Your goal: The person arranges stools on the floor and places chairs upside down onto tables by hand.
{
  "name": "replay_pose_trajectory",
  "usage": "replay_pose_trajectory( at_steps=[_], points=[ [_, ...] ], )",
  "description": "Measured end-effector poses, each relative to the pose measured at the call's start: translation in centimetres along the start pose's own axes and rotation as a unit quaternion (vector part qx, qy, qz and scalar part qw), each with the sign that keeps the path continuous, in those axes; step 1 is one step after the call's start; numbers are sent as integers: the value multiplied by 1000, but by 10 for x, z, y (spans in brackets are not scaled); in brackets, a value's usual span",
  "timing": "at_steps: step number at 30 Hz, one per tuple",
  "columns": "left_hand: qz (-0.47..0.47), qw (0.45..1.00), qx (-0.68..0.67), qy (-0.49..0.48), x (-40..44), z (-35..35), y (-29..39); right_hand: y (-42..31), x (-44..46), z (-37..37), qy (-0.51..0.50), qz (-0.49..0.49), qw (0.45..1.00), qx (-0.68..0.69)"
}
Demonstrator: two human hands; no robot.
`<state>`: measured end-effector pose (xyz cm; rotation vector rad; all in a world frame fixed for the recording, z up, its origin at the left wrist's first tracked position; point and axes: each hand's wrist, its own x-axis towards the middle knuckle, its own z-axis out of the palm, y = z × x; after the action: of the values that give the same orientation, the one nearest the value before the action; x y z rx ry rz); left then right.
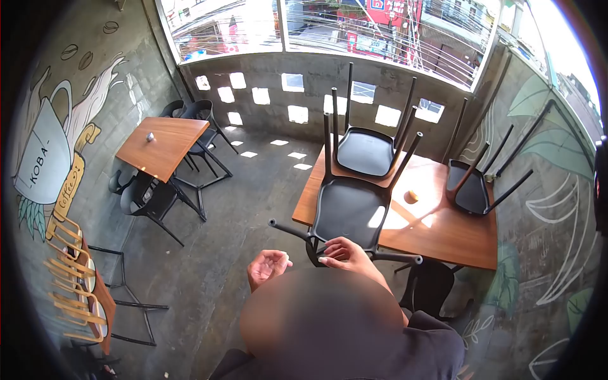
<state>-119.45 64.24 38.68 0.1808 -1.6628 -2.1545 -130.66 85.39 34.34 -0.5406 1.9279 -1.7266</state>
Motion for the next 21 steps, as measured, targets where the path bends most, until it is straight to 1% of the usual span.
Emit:
replay_pose_trajectory(
  at_steps=[1,3,7,9,10,11,12,13,15,16,17,18,19,20,21],
  points=[
    [2,1000,7,1,17,-3,1,9,22,7,2,3,1000,-25],
    [16,1000,5,-3,49,-5,-1,23,63,23,8,-32,993,-117],
    [10,999,30,17,103,-4,-1,57,125,52,-50,-68,980,-179],
    [-21,999,46,14,122,-6,6,60,143,65,-81,-49,977,-193],
    [1,1000,5,1,131,-14,-2,62,152,71,-94,-41,974,-202],
    [-1,1000,4,3,140,-19,-3,67,158,76,-107,-30,971,-211],
    [-3,1000,0,3,147,-24,-3,72,165,82,-68,-79,973,-206],
    [-6,1000,-5,1,155,-29,-5,77,175,85,-67,-73,973,-206],
    [-24,1000,-4,-6,176,-45,-14,84,191,91,-76,93,983,-140],
    [-37,999,-2,-11,186,-54,-17,87,193,92,-57,2,991,-121],
    [-50,999,-3,-17,196,-62,-20,104,197,95,-42,-29,990,-131],
    [-61,997,-10,-44,210,-71,-21,121,201,98,-4,-46,985,-165],
    [-73,995,-15,-73,223,-83,-24,135,202,102,40,-15,990,-135],
    [-87,992,-12,-89,236,-95,-27,155,202,107,95,13,984,-152],
    [-101,988,-21,-118,251,-107,-32,165,200,113,152,73,979,-115]
  ],
)
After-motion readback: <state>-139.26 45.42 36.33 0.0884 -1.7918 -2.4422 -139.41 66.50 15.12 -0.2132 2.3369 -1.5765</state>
